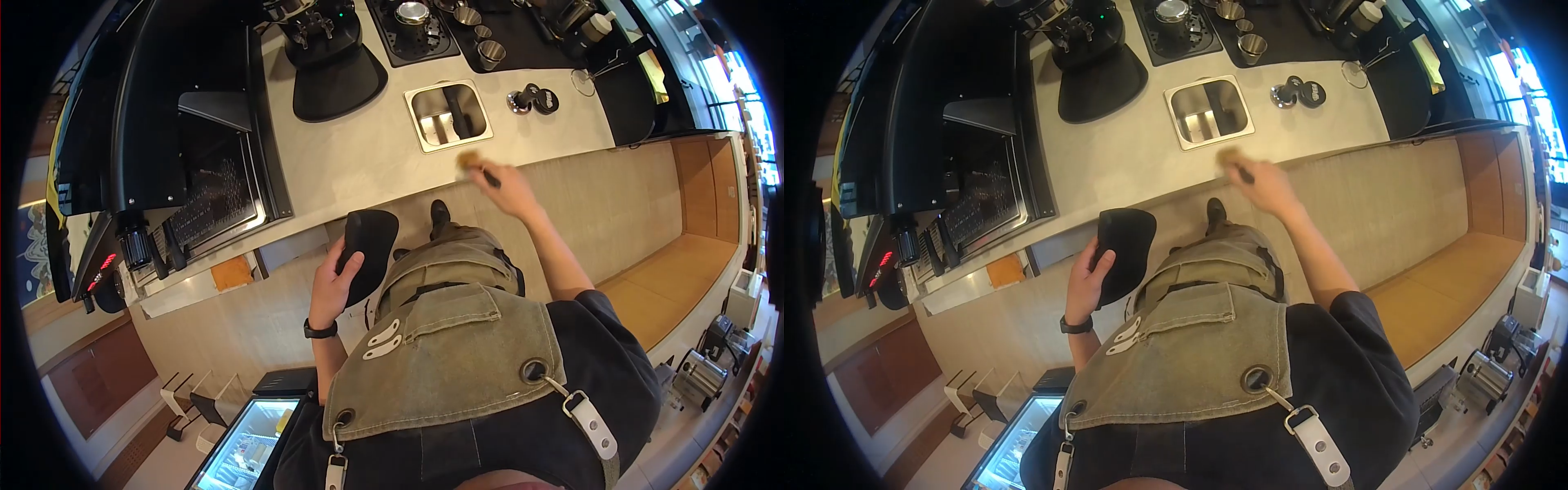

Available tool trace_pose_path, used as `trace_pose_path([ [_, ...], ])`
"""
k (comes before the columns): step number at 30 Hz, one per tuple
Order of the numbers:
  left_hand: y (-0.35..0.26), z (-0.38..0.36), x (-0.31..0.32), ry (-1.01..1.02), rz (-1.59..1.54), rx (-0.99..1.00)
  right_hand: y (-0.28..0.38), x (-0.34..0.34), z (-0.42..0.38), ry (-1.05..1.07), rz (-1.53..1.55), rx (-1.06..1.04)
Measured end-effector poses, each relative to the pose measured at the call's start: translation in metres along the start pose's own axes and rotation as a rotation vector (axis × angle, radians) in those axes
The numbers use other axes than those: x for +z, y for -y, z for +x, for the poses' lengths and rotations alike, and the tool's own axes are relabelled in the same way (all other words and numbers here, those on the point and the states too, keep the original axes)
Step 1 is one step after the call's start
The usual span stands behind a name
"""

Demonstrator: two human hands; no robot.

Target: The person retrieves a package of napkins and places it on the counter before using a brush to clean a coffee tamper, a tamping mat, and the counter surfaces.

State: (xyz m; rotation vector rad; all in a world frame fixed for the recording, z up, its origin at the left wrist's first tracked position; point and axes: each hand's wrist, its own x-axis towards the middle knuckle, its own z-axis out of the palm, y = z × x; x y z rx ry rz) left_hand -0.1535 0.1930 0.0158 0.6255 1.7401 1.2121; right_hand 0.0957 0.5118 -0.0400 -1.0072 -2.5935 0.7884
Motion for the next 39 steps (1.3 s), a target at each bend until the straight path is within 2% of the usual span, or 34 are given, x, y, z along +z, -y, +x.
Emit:
trace_pose_path([
  [1, 0.0, 0.0, 0.0, 0.0, 0.001, -0.003, 0.035, -0.032, 0.004, 0.372, 0.308, 0.29],
  [4, -0.007, 0.001, 0.0, -0.007, -0.006, 0.027, 0.005, -0.042, 0.01, 0.254, 0.555, 0.38],
  [5, -0.006, 0.001, 0.0, -0.014, -0.009, 0.024, -0.001, -0.049, 0.015, 0.024, 0.583, 0.384],
  [8, -0.004, 0.001, -0.002, -0.037, -0.015, 0.022, -0.028, -0.047, 0.023, -0.461, 0.229, 0.385],
  [9, -0.003, 0.001, -0.002, -0.042, -0.019, 0.025, -0.022, -0.041, 0.026, -0.446, 0.043, 0.35],
  [12, -0.01, 0.002, 0.0, -0.075, -0.005, 0.041, 0.001, -0.053, 0.032, 0.126, 0.38, 0.459],
  [13, -0.012, -0.001, 0.001, -0.079, 0.008, 0.038, 0.001, -0.057, 0.046, 0.169, 0.599, 0.409],
  [14, -0.012, -0.002, 0.002, -0.083, 0.001, 0.036, 0.005, -0.06, 0.063, 0.094, 0.649, 0.316],
  [17, -0.015, -0.003, 0.003, -0.106, -0.003, 0.032, 0.01, -0.045, 0.142, -0.255, 0.488, 0.148],
  [20, -0.018, -0.01, 0.006, -0.136, 0.01, 0.012, -0.007, -0.01, 0.216, -0.246, 0.374, 0.109],
  [22, -0.018, -0.014, 0.008, -0.159, -0.001, 0.005, -0.026, 0.036, 0.245, -0.239, 0.203, 0.074],
  [24, -0.016, -0.019, 0.01, -0.196, -0.001, 0.001, -0.007, 0.054, 0.239, -0.147, 0.115, -0.006],
  [28, -0.008, -0.019, 0.015, -0.248, -0.039, 0.031, -0.004, 0.045, 0.242, 0.083, 0.268, -0.082],
  [29, -0.008, -0.019, 0.015, -0.243, -0.038, 0.021, -0.007, 0.034, 0.25, 0.27, 0.421, 0.04],
  [30, -0.012, -0.019, 0.016, -0.238, -0.037, 0.008, 0.008, 0.005, 0.255, 0.313, 0.38, 0.041],
  [32, -0.014, -0.019, 0.018, -0.231, -0.037, -0.004, 0.003, -0.006, 0.277, 0.136, 0.399, -0.001],
  [33, -0.014, -0.018, 0.019, -0.227, -0.036, 0.001, 0.006, -0.005, 0.285, 0.021, 0.401, 0.045],
  [36, -0.016, -0.012, 0.019, -0.207, -0.021, 0.0, -0.005, 0.046, 0.283, 0.062, 0.167, -0.04],
  [37, -0.016, -0.011, 0.019, -0.199, -0.014, 0.0, 0.007, 0.047, 0.268, -0.03, 0.065, -0.179],
  [38, -0.017, -0.009, 0.019, -0.204, -0.014, -0.001, 0.011, 0.037, 0.28, 0.276, 0.038, -0.062],
  [39, -0.019, -0.008, 0.019, -0.203, -0.016, 0.001, 0.024, 0.015, 0.281, 0.344, 0.142, -0.012],
])
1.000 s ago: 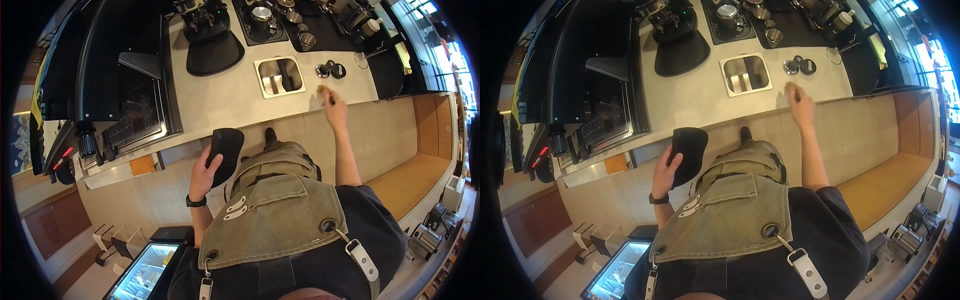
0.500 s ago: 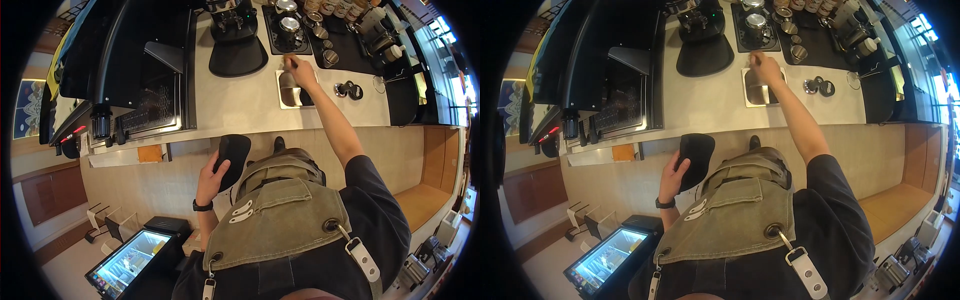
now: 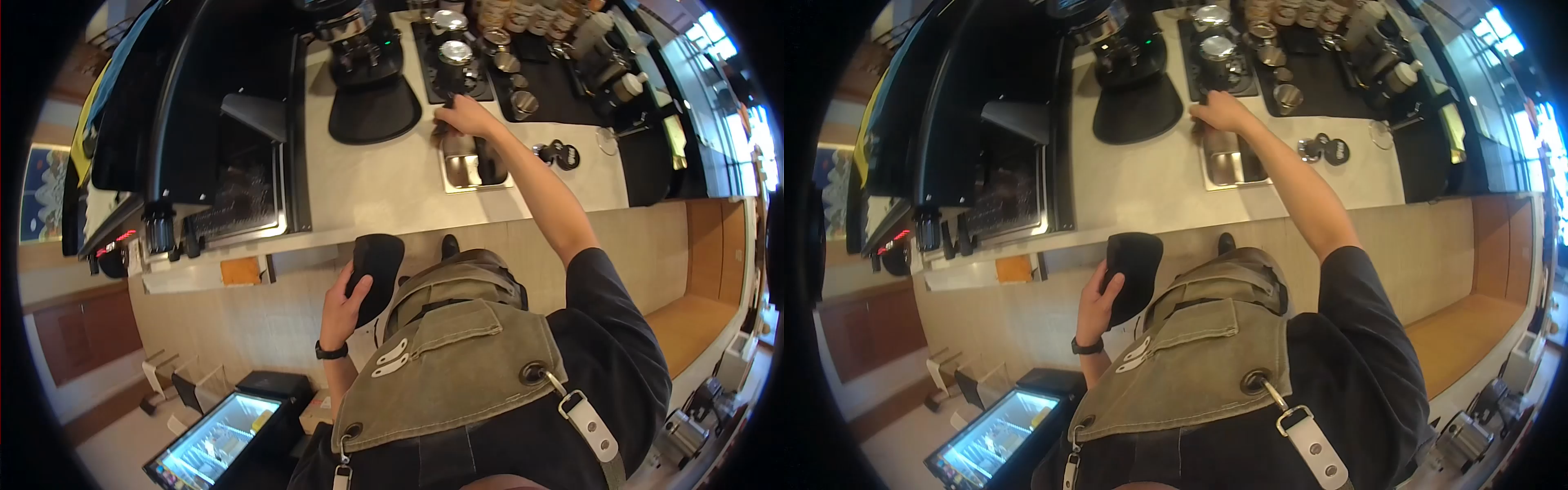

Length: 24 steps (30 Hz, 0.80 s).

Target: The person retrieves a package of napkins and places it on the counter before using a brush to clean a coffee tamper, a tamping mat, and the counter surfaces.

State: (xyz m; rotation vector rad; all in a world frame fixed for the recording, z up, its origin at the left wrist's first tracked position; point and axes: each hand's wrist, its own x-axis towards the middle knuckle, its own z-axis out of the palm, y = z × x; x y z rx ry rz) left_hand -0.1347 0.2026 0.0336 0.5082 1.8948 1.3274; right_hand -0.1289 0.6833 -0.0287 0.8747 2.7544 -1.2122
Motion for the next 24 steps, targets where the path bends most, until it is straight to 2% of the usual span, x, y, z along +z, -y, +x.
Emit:
trace_pose_path([
  [1, -0.002, -0.001, 0.002, 0.015, 0.001, 0.002, 0.013, -0.014, -0.01, 0.055, 0.116, 0.045],
  [2, -0.012, -0.004, 0.005, -0.029, 0.139, 0.03, 0.012, -0.013, -0.008, -0.087, 0.106, 0.084],
  [3, -0.006, 0.0, 0.002, 0.022, 0.117, 0.002, 0.004, -0.009, -0.003, -0.249, 0.089, 0.133],
  [4, -0.007, 0.002, 0.003, 0.046, 0.095, 0.004, -0.009, 0.011, 0.001, -0.405, 0.221, 0.044],
  [5, -0.009, 0.004, 0.004, 0.051, 0.137, 0.029, 0.004, 0.024, -0.016, -0.537, -0.247, 0.017],
  [6, -0.015, 0.006, 0.005, 0.073, 0.151, 0.009, -0.035, 0.064, 0.002, -0.296, -0.124, 0.008],
  [7, -0.016, 0.01, 0.007, 0.118, 0.106, 0.066, 0.009, 0.056, -0.045, -0.267, 0.056, 0.08],
  [8, -0.019, 0.012, 0.009, 0.133, 0.085, 0.097, 0.016, 0.065, -0.057, -0.247, 0.001, -0.054],
  [10, -0.021, 0.028, 0.008, 0.279, 0.027, 0.062, 0.042, 0.075, -0.079, -0.194, 0.002, -0.032],
  [11, -0.029, 0.031, 0.01, 0.329, 0.035, 0.05, 0.029, 0.104, -0.068, -0.283, 0.003, -0.121],
  [12, -0.029, 0.035, 0.013, 0.343, 0.03, 0.045, 0.028, 0.115, -0.067, -0.25, -0.095, -0.126],
  [15, -0.043, 0.043, 0.017, 0.391, 0.094, 0.107, 0.041, 0.112, -0.099, -0.235, -0.135, -0.168],
  [18, -0.048, 0.047, 0.018, 0.447, 0.088, 0.087, 0.038, 0.105, -0.132, -0.185, -0.091, -0.09],
  [21, -0.043, 0.04, 0.017, 0.442, 0.073, 0.14, 0.033, 0.101, -0.178, -0.101, -0.184, -0.024],
  [24, -0.036, 0.027, 0.01, 0.398, 0.05, 0.117, 0.046, 0.077, -0.199, 0.241, -0.131, 0.085],
])
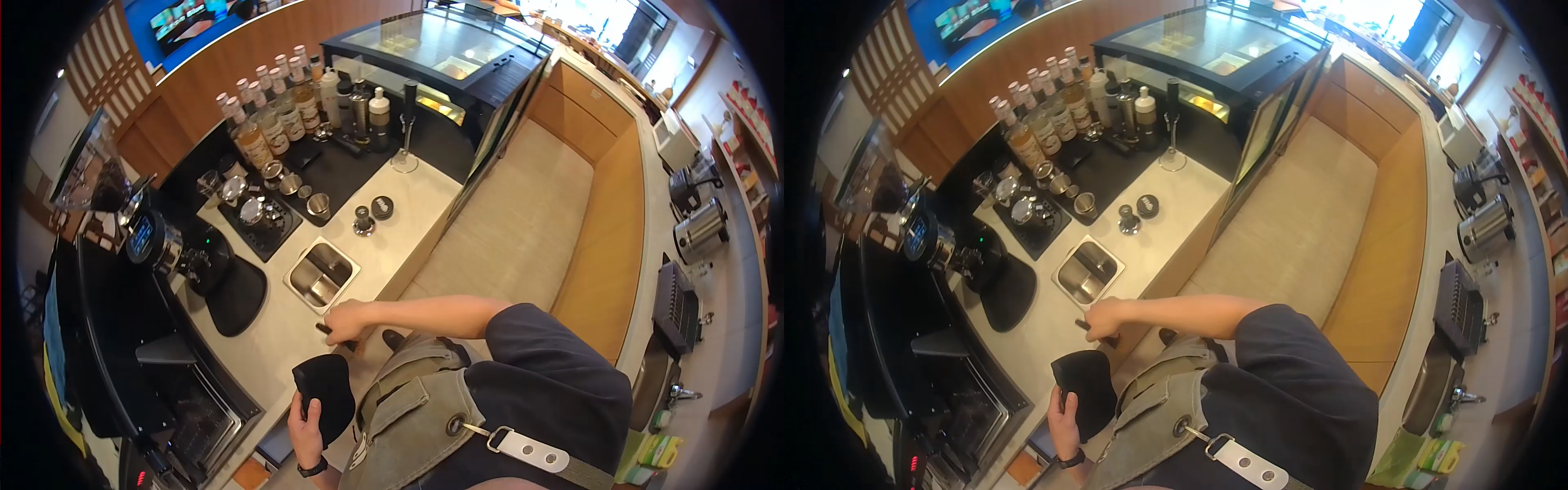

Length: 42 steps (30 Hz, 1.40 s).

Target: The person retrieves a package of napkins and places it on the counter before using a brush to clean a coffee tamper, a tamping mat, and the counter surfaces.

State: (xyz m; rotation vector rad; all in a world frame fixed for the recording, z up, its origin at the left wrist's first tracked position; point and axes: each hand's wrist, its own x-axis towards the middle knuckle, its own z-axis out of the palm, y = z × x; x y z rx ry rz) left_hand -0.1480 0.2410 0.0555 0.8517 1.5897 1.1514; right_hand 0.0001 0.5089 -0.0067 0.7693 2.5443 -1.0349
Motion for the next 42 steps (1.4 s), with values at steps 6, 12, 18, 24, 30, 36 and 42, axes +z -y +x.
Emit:
trace_pose_path([
  [6, 0.008, -0.042, -0.004, -0.196, -0.019, 0.019, 0.009, 0.002, 0.067, -0.658, 0.519, -0.091],
  [12, 0.027, -0.111, 0.0, -0.506, -0.116, -0.069, 0.096, -0.002, 0.089, 0.169, 0.365, -0.263],
  [18, 0.046, -0.158, 0.019, -0.715, -0.166, -0.121, 0.109, 0.101, 0.166, -0.3, 0.306, -0.632],
  [24, 0.061, -0.199, 0.048, -0.897, -0.299, -0.14, 0.141, 0.051, 0.16, 0.155, 0.392, -0.448],
  [30, 0.067, -0.221, 0.059, -0.955, -0.24, -0.225, 0.138, 0.095, 0.242, -0.513, 0.272, -0.574],
  [36, 0.077, -0.226, 0.057, -0.957, -0.245, -0.211, 0.141, 0.162, 0.145, -0.6, -0.03, -0.597],
  [42, 0.09, -0.233, 0.045, -0.896, -0.307, -0.197, 0.152, 0.162, 0.053, 0.038, 0.56, -0.527],
])
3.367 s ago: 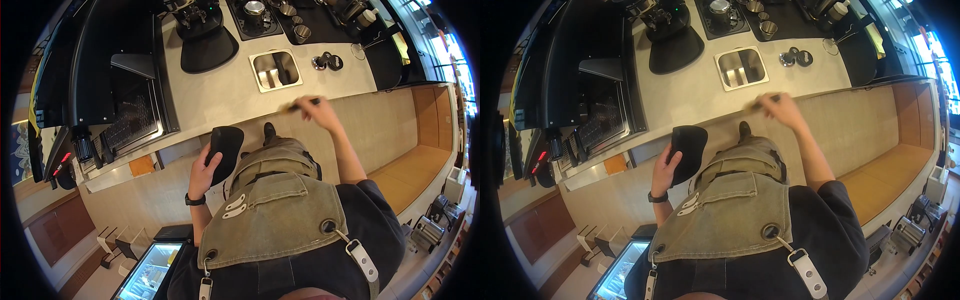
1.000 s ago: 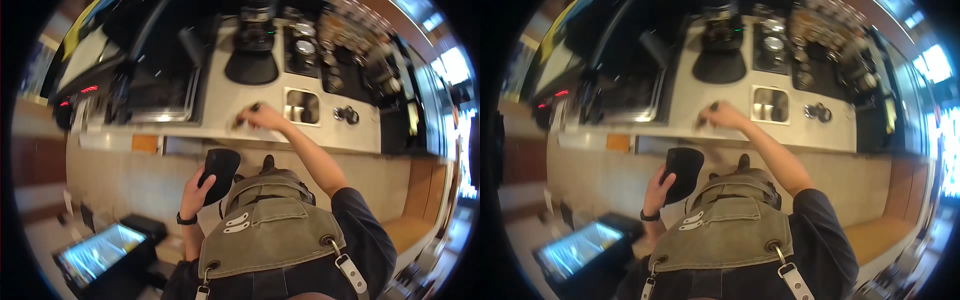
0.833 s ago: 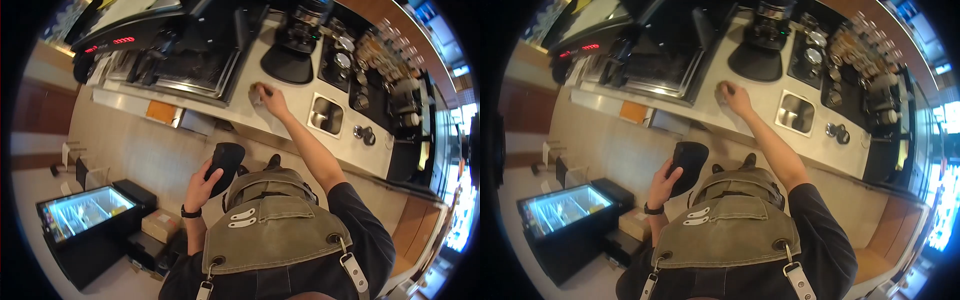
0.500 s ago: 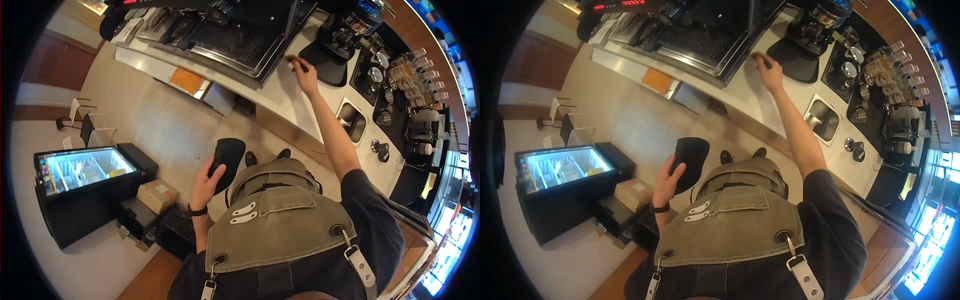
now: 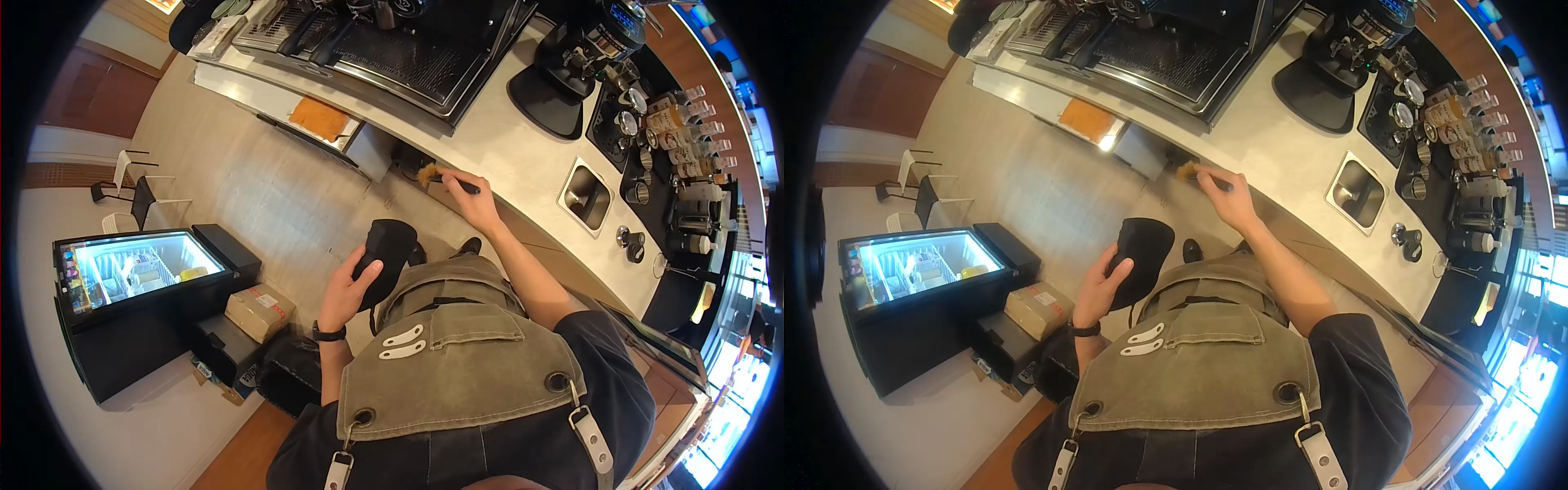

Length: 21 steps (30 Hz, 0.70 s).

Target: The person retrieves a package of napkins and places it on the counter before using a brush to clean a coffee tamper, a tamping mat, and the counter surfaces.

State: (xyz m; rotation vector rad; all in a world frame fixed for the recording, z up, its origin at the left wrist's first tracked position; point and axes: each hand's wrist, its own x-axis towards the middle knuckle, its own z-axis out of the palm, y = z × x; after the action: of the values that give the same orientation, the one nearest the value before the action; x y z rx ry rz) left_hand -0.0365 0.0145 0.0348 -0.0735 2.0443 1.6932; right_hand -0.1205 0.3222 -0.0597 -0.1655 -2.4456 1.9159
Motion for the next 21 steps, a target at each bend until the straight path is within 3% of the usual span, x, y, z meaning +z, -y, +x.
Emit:
trace_pose_path([
  [3, 0.0, 0.003, -0.009, 0.018, -0.001, 0.001, 0.017, 0.001, -0.004, -0.079, -0.128, -0.285],
  [9, 0.002, 0.003, -0.025, 0.059, 0.035, 0.031, 0.019, 0.049, 0.066, -0.07, -0.529, -0.375],
  [12, 0.005, 0.004, -0.031, 0.065, 0.059, 0.042, 0.015, 0.075, 0.075, -0.201, -0.693, -0.342],
  [15, 0.001, 0.004, -0.036, 0.073, 0.115, 0.043, 0.025, 0.05, 0.044, 0.07, -0.864, 0.031],
  [17, 0.002, 0.006, -0.039, 0.085, 0.126, 0.037, 0.027, 0.003, 0.035, 0.404, -0.662, 0.375],
  [19, 0.002, 0.012, -0.042, 0.09, 0.133, 0.043, 0.037, -0.042, 0.014, 0.293, -0.264, 0.319],
  [21, 0.005, 0.012, -0.042, 0.103, 0.145, 0.034, 0.063, -0.081, 0.025, 0.154, -0.04, 0.134],
])
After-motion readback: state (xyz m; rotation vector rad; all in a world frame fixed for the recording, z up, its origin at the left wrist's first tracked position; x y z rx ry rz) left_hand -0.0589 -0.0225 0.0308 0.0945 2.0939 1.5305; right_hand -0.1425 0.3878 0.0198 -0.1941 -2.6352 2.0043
